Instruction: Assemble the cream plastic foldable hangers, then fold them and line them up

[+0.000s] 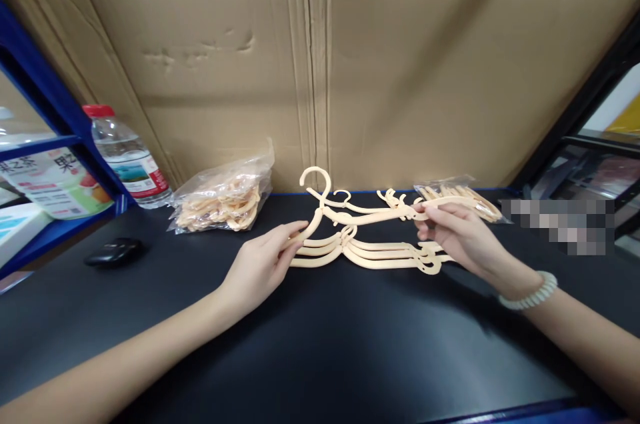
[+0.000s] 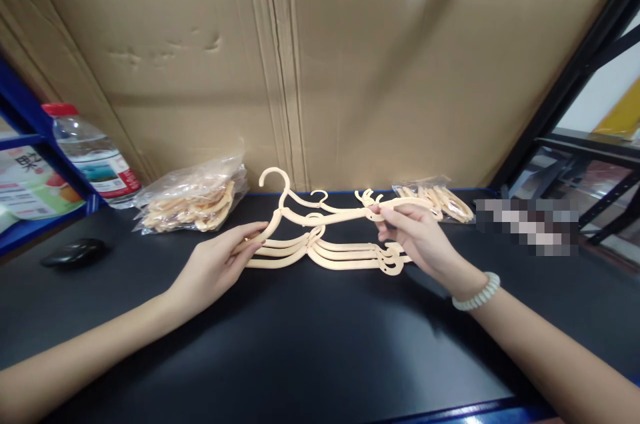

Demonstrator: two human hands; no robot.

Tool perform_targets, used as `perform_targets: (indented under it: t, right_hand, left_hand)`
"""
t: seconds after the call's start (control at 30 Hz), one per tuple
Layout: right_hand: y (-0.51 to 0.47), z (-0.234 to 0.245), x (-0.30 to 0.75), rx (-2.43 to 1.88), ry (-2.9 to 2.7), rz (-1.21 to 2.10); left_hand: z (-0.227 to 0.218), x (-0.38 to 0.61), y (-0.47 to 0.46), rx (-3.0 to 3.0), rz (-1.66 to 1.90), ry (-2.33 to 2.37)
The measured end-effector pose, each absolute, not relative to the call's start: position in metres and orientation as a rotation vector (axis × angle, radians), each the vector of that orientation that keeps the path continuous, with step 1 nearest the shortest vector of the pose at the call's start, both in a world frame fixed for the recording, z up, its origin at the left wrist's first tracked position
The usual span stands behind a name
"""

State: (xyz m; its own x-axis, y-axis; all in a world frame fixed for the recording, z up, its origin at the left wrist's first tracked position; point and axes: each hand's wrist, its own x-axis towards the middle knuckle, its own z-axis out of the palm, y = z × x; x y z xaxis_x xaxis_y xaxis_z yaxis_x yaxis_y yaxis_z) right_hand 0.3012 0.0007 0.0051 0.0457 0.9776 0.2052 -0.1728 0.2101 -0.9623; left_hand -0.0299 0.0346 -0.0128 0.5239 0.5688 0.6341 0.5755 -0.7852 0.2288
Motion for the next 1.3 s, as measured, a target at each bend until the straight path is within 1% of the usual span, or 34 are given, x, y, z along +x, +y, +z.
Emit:
perform_targets:
  t: [0.13,0.23,0.4,0.53,0.63,0.8,0.87,1.07,1.3]
  right_hand:
    - [0.007,0.01,0.325,-0.931,-1.243,1.089]
    - [0.005,0.017,0.343,-0.996,-1.407,1.093]
    - [0.001,0.032,0.362,-1.253,-1.863,1.095]
    - [0.002,0.039,0.369,-1.357,-2.26,0.979]
    - [0.002,0.04,0.371,-1.42,-2.416,0.976]
    - [-0.002,0.036,0.373,-1.539,-2.456,1.113]
    - [-0.002,0.033,0.375,-1.562,-2.479,1.116]
    - [0.002,0.025,0.378,-1.802,-2.468,0.86]
    - [0.005,0.025,0.372,-1.845,-2.375,0.718]
  left_hand:
    - [-0.001,-0.036,0.034,-2.694,-0.993,-0.899]
    - [0.009,-0.037,0.03,-2.799,-0.834,-0.817]
    - [0.022,-0.032,0.023,-2.903,-0.453,-0.667]
    - [0.025,-0.03,0.021,-2.863,-0.323,-0.575]
    - [0.022,-0.031,0.021,-2.891,-0.296,-0.556]
    - [0.018,-0.032,0.022,-2.93,-0.272,-0.574]
    - [0.017,-0.031,0.022,-2.925,-0.271,-0.6]
    - [0.008,-0.03,0.023,-2.888,-0.338,-0.679]
    - [-0.009,-0.032,0.032,-2.762,-0.508,-0.746]
